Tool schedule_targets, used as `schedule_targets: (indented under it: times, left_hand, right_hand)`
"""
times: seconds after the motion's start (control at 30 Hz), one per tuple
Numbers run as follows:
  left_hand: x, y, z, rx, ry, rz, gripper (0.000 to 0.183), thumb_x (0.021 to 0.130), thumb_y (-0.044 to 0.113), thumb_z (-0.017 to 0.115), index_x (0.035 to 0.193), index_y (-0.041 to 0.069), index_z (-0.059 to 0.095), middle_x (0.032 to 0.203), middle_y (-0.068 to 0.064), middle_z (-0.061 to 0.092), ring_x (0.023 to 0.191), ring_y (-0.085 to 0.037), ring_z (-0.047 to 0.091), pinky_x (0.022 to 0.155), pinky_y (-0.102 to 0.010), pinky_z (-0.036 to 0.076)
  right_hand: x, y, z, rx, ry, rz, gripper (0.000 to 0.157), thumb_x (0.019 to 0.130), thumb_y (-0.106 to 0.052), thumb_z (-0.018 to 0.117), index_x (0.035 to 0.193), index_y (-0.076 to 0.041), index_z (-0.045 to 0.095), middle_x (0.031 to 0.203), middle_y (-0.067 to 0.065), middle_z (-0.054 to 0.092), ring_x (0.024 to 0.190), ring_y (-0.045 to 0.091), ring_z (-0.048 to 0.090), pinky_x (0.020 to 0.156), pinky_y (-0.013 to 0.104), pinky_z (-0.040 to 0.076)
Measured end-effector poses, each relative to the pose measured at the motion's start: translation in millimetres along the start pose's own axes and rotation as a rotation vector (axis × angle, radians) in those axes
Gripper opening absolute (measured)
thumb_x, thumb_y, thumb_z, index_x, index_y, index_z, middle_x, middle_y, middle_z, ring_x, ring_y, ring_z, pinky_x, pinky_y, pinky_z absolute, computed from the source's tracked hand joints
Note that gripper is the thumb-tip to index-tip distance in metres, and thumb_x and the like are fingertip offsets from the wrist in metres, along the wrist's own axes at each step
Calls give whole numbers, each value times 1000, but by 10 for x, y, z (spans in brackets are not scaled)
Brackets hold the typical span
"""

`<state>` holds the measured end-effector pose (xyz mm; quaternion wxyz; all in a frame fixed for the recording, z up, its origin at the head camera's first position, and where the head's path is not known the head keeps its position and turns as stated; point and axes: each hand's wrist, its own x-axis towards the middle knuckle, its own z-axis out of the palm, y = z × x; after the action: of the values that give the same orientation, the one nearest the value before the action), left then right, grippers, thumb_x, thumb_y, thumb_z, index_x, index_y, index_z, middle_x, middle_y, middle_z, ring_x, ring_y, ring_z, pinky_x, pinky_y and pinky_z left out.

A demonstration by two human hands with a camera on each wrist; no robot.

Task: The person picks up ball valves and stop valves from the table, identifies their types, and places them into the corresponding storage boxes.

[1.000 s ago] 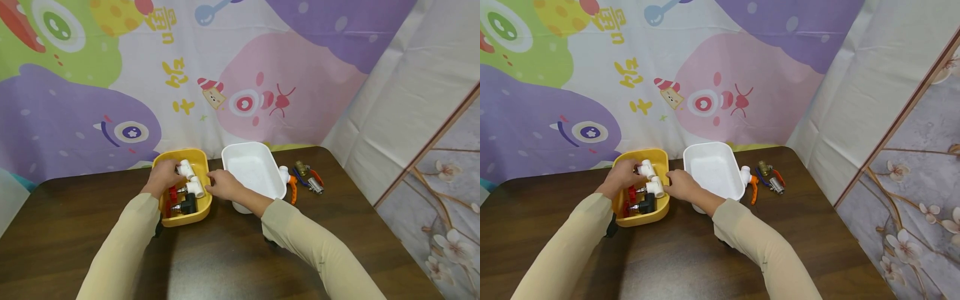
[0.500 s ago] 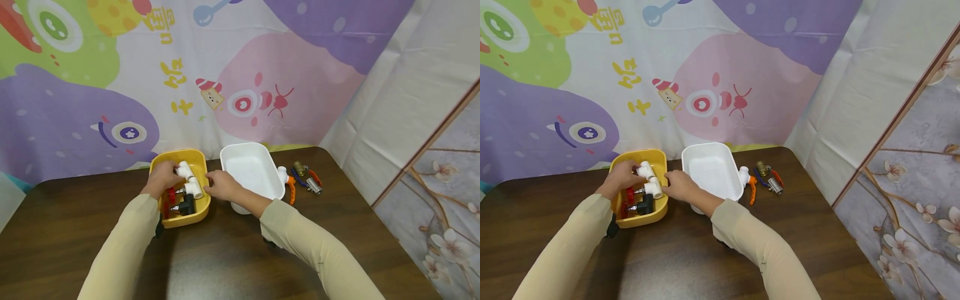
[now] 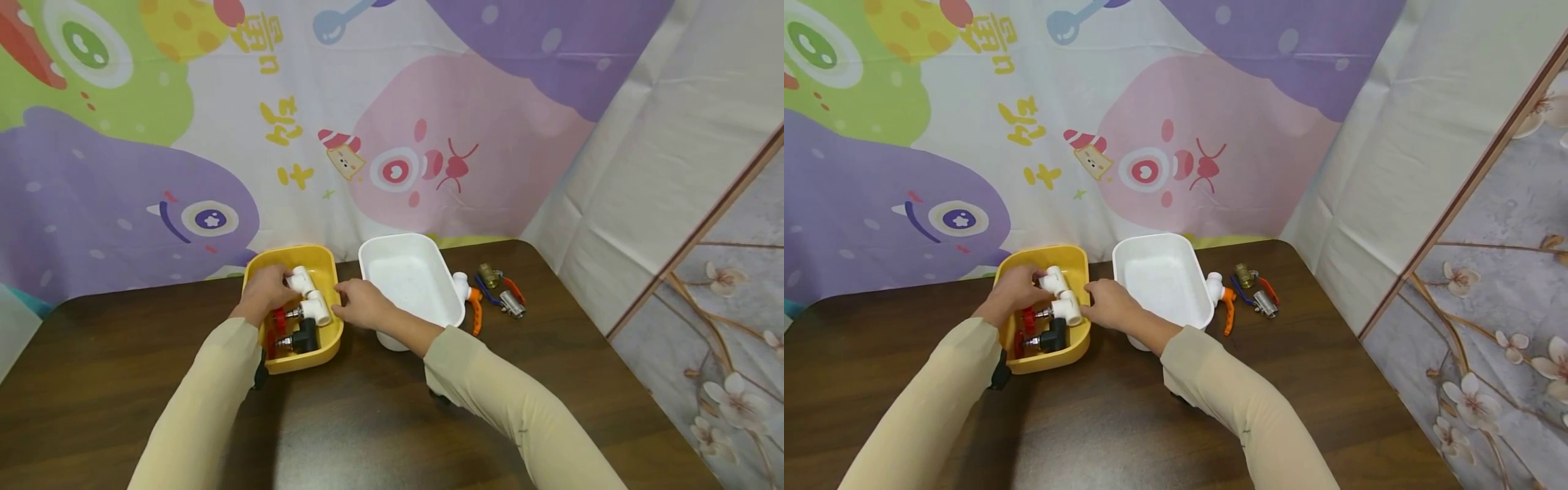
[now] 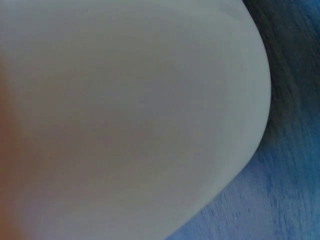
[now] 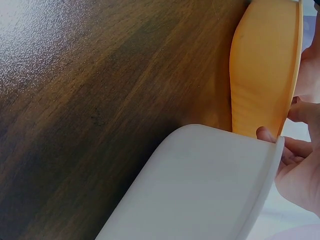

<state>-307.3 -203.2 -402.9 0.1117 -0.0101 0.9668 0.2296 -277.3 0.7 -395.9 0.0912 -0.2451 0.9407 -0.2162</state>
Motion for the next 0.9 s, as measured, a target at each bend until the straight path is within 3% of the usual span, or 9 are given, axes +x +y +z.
schedule_targets:
  times: [0.5, 0.9]
  left_hand:
    - [-20, -7, 0, 48, 8, 15, 41, 80, 18, 63, 116, -2, 58, 99, -16, 60, 84, -27, 53, 82, -40, 49]
    - [-18, 1, -3, 44, -3, 2, 48, 81, 18, 62, 124, -3, 55, 110, -19, 60, 91, -30, 53, 92, -46, 47]
  right_hand:
    - [-12, -14, -3, 0, -6, 6, 48, 90, -26, 60, 132, -5, 52, 106, 5, 66, 88, 12, 59, 76, 23, 49]
    - [-4, -3, 8, -8, 8, 3, 48, 90, -26, 61, 132, -5, 53, 108, 6, 66, 90, 13, 60, 78, 24, 49]
